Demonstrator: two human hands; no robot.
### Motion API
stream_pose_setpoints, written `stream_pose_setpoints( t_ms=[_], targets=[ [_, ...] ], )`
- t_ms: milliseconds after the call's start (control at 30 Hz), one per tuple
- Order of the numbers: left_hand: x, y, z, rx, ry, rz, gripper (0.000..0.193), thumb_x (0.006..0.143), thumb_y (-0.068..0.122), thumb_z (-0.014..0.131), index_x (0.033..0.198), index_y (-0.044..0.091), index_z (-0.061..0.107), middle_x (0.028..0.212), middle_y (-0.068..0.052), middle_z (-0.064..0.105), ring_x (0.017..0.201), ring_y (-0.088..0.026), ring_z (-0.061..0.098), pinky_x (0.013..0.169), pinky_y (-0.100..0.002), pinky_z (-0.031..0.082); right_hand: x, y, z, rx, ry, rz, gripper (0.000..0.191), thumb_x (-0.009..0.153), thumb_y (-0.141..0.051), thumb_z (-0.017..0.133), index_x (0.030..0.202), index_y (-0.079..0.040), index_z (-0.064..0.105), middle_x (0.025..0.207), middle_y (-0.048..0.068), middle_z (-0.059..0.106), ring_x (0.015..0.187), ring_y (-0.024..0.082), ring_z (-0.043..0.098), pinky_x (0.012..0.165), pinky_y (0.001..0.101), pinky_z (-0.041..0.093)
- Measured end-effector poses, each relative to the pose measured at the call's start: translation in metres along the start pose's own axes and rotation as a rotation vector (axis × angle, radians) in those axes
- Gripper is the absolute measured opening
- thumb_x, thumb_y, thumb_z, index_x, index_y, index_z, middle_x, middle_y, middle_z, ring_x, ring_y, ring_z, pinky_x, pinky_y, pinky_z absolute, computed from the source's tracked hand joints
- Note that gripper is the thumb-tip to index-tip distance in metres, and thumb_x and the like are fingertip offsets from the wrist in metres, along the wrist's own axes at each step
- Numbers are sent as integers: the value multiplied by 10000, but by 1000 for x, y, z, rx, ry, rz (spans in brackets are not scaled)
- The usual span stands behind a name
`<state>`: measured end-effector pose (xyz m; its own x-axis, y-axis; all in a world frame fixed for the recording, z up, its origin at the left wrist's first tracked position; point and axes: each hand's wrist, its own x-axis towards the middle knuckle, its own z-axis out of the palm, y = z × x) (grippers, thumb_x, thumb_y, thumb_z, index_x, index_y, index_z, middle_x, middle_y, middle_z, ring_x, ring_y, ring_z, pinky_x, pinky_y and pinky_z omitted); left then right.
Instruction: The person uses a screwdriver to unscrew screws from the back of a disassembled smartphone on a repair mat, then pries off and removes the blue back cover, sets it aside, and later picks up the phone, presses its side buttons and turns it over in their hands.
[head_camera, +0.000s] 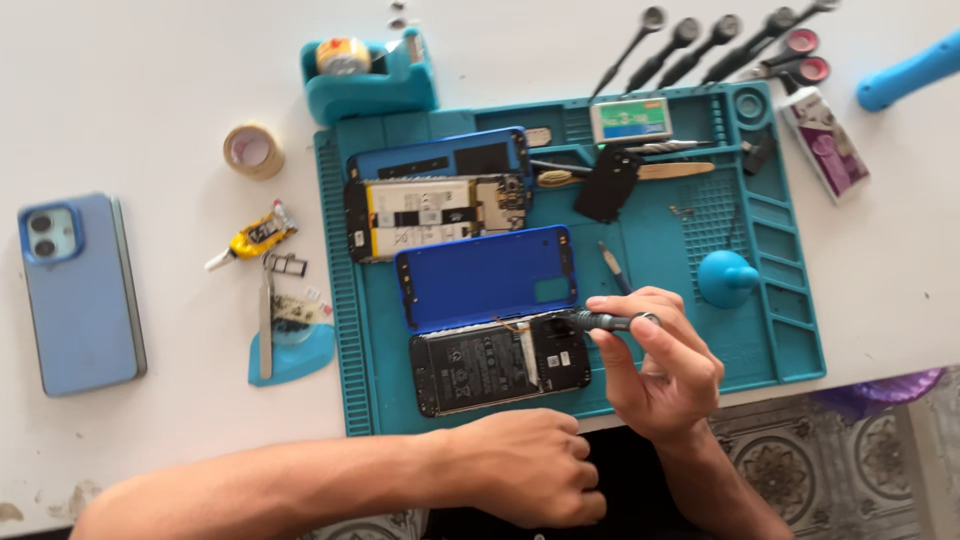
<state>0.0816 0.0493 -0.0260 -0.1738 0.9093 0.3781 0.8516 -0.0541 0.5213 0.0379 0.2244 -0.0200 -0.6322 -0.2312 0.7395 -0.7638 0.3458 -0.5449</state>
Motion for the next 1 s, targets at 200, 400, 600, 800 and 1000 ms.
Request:
stream_pose_setpoints(
  t_ms=[200, 400, 600, 800, 1000],
  targets=[
    [-6, -4, 13, 27, -29, -26, 151, 909, 168, 605, 798, 65, 607, 704, -39, 649, 766, -244, 690, 749, -379, 531, -4, 3, 5, 24, -13, 24, 458, 1009, 5, 695, 1374, -100, 440, 1023, 185, 706, 902, 269, 743, 766, 387, 580],
    [-3, -5, 9, 15, -46, -36, 138, 901, 163, 606, 804, 65, 608, 706, -36, 645, 765, -244, 684, 740, -379, 526, 1, 1, 3, -9, -39, 3, 451, 989, 0, 703, 1352, -98, 454, 1012, 192, 717, 918, 280, 744, 771, 402, 583],
    [-2, -4, 7, -8, -49, -36, 160, 928, 157, 602, 801, 61, 602, 702, -40, 627, 749, -245, 672, 730, -385, 515, 13, -7, -1, -55, -94, -37, 443, 975, 0, 731, 1322, -99, 475, 1039, 192, 726, 900, 280, 740, 840, 426, 590],
    [-1, -3, 8, 26, -81, -29, 182, 935, 163, 596, 784, 62, 599, 697, -42, 619, 741, -242, 669, 719, -382, 511, 18, -8, -7, -45, -212, -2, 416, 956, -13, 748, 1314, -112, 560, 1122, 155, 729, 978, 262, 720, 898, 407, 557],
    [-1, -3, 10, 43, -75, -20, 176, 921, 163, 599, 777, 61, 601, 694, -40, 621, 743, -240, 674, 720, -383, 515, 18, -6, -20, -79, -357, 149, 476, 848, -78, 864, 1281, -203, 711, 1048, 52, 658, 965, 223, 594, 828, 339, 458]
  ],
)
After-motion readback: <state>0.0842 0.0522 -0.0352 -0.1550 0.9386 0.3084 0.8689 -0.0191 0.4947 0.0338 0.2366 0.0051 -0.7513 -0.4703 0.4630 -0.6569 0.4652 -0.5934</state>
